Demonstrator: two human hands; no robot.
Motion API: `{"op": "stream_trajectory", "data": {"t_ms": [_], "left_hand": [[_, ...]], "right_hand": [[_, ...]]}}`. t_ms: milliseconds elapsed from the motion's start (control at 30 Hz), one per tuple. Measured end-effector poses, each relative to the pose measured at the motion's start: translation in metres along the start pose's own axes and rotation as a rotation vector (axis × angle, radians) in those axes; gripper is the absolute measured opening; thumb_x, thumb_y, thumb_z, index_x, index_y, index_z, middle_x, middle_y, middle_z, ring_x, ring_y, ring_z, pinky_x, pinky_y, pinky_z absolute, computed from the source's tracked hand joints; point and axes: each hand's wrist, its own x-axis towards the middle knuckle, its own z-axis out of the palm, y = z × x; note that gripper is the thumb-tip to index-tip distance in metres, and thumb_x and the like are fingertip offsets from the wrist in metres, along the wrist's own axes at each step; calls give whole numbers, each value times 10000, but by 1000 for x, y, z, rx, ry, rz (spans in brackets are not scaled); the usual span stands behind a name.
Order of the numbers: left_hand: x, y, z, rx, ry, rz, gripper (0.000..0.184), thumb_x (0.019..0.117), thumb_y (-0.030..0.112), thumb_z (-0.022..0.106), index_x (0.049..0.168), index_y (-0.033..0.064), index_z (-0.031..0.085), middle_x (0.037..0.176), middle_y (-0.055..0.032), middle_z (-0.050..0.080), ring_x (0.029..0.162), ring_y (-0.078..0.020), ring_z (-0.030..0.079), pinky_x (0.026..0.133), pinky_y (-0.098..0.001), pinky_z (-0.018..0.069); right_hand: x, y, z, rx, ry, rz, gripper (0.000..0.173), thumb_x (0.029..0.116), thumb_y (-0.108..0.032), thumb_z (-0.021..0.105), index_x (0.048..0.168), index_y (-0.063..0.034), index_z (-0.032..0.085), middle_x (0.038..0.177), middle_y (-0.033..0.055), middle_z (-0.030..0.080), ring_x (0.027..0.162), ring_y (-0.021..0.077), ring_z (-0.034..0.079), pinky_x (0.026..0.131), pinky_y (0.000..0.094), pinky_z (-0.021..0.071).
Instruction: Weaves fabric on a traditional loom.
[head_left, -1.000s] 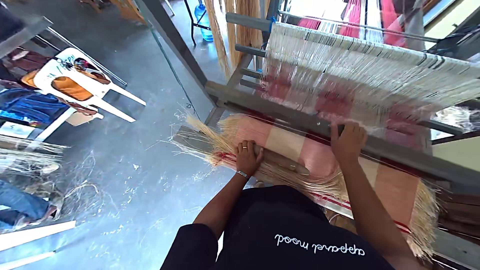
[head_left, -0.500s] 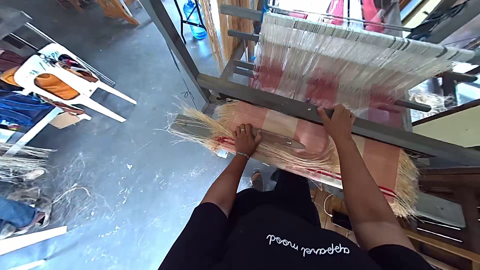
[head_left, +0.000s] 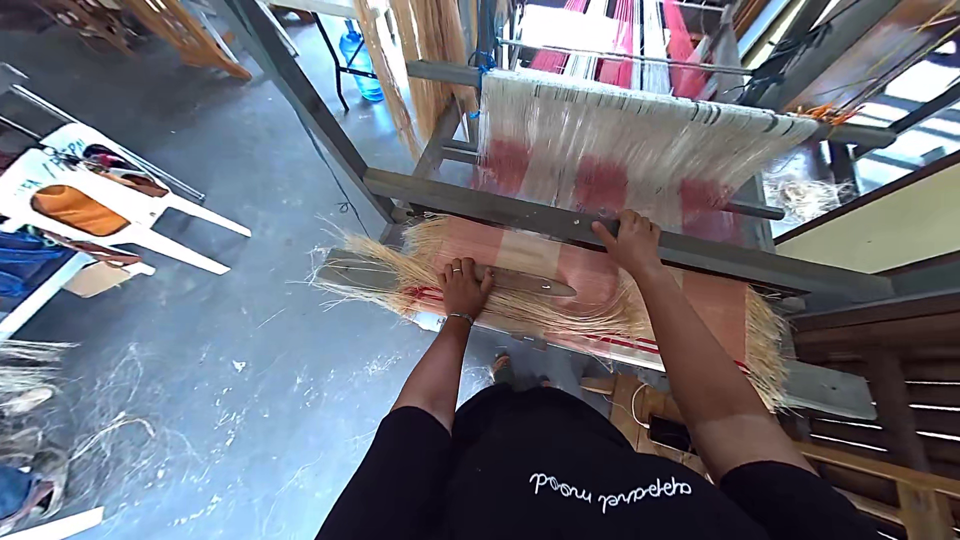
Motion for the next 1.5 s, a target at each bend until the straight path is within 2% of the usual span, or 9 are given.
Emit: {"op": "stream_trajectory", "data": {"t_ms": [200, 300, 767, 1000, 1133, 1233, 1333, 1433, 1500], "left_hand": [[1, 0, 3, 2, 15, -33, 683, 975, 623, 341, 1258, 71, 628, 1293, -200, 612, 1238, -403, 556, 1016, -608, 411], [1, 2, 0, 9, 9, -40, 652, 985, 615, 368, 1246, 81, 636, 1280, -190, 623, 1226, -397, 566, 1002, -601, 430], [6, 2, 1, 19, -27, -52, 658, 990, 617, 337, 1270, 100, 631, 1290, -161, 621, 1238, -361, 561, 1021, -552, 427], [5, 2, -2, 4, -18, -46, 659, 996, 605, 329, 1268, 89, 636, 1289, -183, 624, 1245, -385, 560, 1026, -577, 422], [3, 1, 2, -4, 32, -21, 647, 998, 597, 336, 1250, 80, 633, 1267, -188, 622, 1224, -391, 563, 1008, -586, 427], [5, 2, 2, -1, 21, -29, 654, 1001, 593, 338, 1274, 72, 625, 1313, -197, 609, 1248, -399, 555, 1014, -598, 421], [4, 2, 2, -4, 31, -35, 666, 1002, 592, 335, 1279, 58, 621, 1317, -212, 605, 1250, -415, 552, 1009, -603, 431], [3, 0, 1, -22, 33, -33, 666, 1001, 588, 345, 1277, 46, 617, 1313, -228, 603, 1247, -431, 552, 1001, -620, 429], [4, 0, 1, -31, 33, -18, 666, 994, 588, 356, 1276, 42, 614, 1316, -243, 599, 1252, -453, 546, 992, -651, 428]], "right_hand": [[-3, 10, 11, -33, 80, -80, 786, 995, -713, 410, 1273, 1, 590, 1258, 244, 627, 1215, 434, 577, 1079, 630, 377], [-4, 7, 6, -2, 53, -85, 764, 1007, -669, 450, 1277, 34, 583, 1266, 281, 610, 1215, 461, 569, 1079, 651, 369], [5, 14, 18, -16, 183, -128, 726, 1018, -658, 423, 1220, 11, 621, 1177, 250, 659, 1161, 435, 606, 1067, 600, 390], [62, 25, 15, -15, 143, -116, 815, 995, -723, 382, 1291, 6, 592, 1240, 267, 637, 1211, 455, 583, 1088, 633, 368], [26, 14, 9, 23, 104, -82, 752, 1021, -660, 417, 1318, 13, 574, 1294, 265, 614, 1246, 445, 566, 1116, 628, 359], [-5, 6, 4, 33, 48, -49, 817, 944, -698, 557, 1304, 36, 575, 1297, 287, 606, 1253, 464, 553, 1114, 628, 351], [-4, 7, 6, -30, 28, -52, 918, 872, -772, 588, 1302, 38, 552, 1285, 288, 597, 1233, 474, 550, 1079, 647, 365], [-9, 21, 7, 126, 47, -168, 811, 918, -655, 634, 1372, 12, 548, 1342, 268, 591, 1287, 452, 533, 1135, 625, 344], [-19, 43, -3, 438, 107, -213, 645, 1004, -501, 601, 1434, -24, 533, 1425, 205, 574, 1345, 344, 533, 1157, 526, 405]]}}
